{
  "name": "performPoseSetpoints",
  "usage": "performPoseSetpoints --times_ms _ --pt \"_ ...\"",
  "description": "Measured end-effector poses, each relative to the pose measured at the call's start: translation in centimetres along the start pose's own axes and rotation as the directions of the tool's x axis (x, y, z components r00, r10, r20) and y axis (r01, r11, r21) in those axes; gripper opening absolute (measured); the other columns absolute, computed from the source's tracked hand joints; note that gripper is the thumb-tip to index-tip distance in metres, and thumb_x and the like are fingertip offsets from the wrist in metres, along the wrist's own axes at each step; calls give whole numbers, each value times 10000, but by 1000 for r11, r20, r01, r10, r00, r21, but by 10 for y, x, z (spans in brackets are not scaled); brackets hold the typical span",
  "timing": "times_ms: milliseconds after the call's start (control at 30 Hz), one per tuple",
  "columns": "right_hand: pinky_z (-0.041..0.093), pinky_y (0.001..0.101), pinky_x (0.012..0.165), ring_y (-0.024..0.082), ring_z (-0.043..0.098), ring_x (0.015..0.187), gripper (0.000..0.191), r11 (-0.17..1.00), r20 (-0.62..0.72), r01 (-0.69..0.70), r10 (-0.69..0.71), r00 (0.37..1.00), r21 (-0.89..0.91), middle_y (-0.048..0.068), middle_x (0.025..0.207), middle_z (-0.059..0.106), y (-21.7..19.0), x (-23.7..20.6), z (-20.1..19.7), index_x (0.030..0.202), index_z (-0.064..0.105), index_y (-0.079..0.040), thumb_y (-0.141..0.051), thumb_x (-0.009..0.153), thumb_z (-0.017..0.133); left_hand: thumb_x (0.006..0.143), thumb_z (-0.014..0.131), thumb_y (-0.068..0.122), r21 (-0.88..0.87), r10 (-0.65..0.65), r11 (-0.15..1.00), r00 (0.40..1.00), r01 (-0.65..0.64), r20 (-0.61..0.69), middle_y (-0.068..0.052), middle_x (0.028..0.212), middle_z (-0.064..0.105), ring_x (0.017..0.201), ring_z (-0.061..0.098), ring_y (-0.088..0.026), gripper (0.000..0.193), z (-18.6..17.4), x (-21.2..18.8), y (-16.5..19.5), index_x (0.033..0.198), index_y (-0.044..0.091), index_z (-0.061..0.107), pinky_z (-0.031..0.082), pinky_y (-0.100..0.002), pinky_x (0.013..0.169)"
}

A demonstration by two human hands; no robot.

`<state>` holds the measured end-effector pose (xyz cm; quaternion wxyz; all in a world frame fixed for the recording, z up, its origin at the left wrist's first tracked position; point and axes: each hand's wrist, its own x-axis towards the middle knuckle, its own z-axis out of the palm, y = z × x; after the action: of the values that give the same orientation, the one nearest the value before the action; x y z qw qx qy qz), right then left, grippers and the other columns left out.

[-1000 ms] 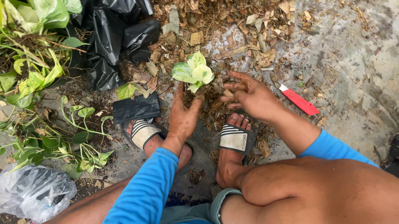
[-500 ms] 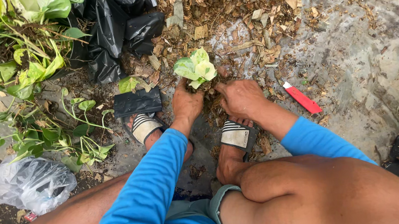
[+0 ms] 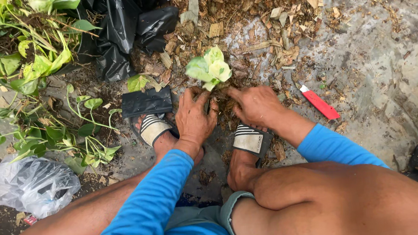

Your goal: The person sits on the ground filling black plastic nursery bags with soil and planting seedlings. They open each bag, add soil around a seedling placed inside, and set filled bags aside with other finished bags.

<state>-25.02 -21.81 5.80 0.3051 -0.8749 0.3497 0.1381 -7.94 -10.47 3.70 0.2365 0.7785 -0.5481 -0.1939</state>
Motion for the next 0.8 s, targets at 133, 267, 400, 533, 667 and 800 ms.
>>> performPoseSetpoints --times_ms 133,267,400,533,667,800 --pt "564 548 706 409 715 765 474 989 -28 12 -16 999 -146 191 796 732 0 18 11 1318 613 -148 -328 885 683 836 716 277 167 72 983 997 -73 15 -186 1174 596 1075 605 -405 328 4 18 -1 1124 123 751 544 -475 803" --pt "566 534 669 395 710 770 351 998 -131 37 -44 990 -56 173 846 740 14 20 17 1210 703 -176 -382 926 688 797 732 324 154 51 986 993 -67 102 -193 1147 604 1020 626 -396 406 1 23 -3 1144 115 756 550 -493 791" --pt "578 489 614 362 717 761 286 988 -440 156 -136 888 10 147 987 745 25 15 24 1110 742 -133 -343 918 714 792 756 348 132 134 981 989 -140 55 -183 1123 628 996 647 -384 424 0 18 -8 1139 105 760 556 -487 803" --pt "578 482 636 360 708 757 241 992 -500 114 -71 863 56 118 1009 748 24 19 27 1109 745 -117 -286 939 728 961 720 350 84 -88 993 992 81 88 -106 1037 685 969 678 -355 234 9 19 -7 1108 180 785 542 -493 817" --pt "590 466 666 343 715 753 253 991 -460 74 -16 888 109 134 947 732 19 19 20 1063 755 -117 -300 889 744 919 745 287 65 -58 996 997 55 44 -99 1011 678 933 684 -359 205 8 24 -2 1055 137 769 543 -487 799" --pt "595 456 694 335 714 756 320 975 -543 136 -19 840 176 148 986 730 24 14 9 1181 741 -96 -284 923 717 867 779 240 -64 -74 995 997 73 -13 -142 1072 620 960 648 -374 310 -1 21 2 1142 99 762 530 -490 772"
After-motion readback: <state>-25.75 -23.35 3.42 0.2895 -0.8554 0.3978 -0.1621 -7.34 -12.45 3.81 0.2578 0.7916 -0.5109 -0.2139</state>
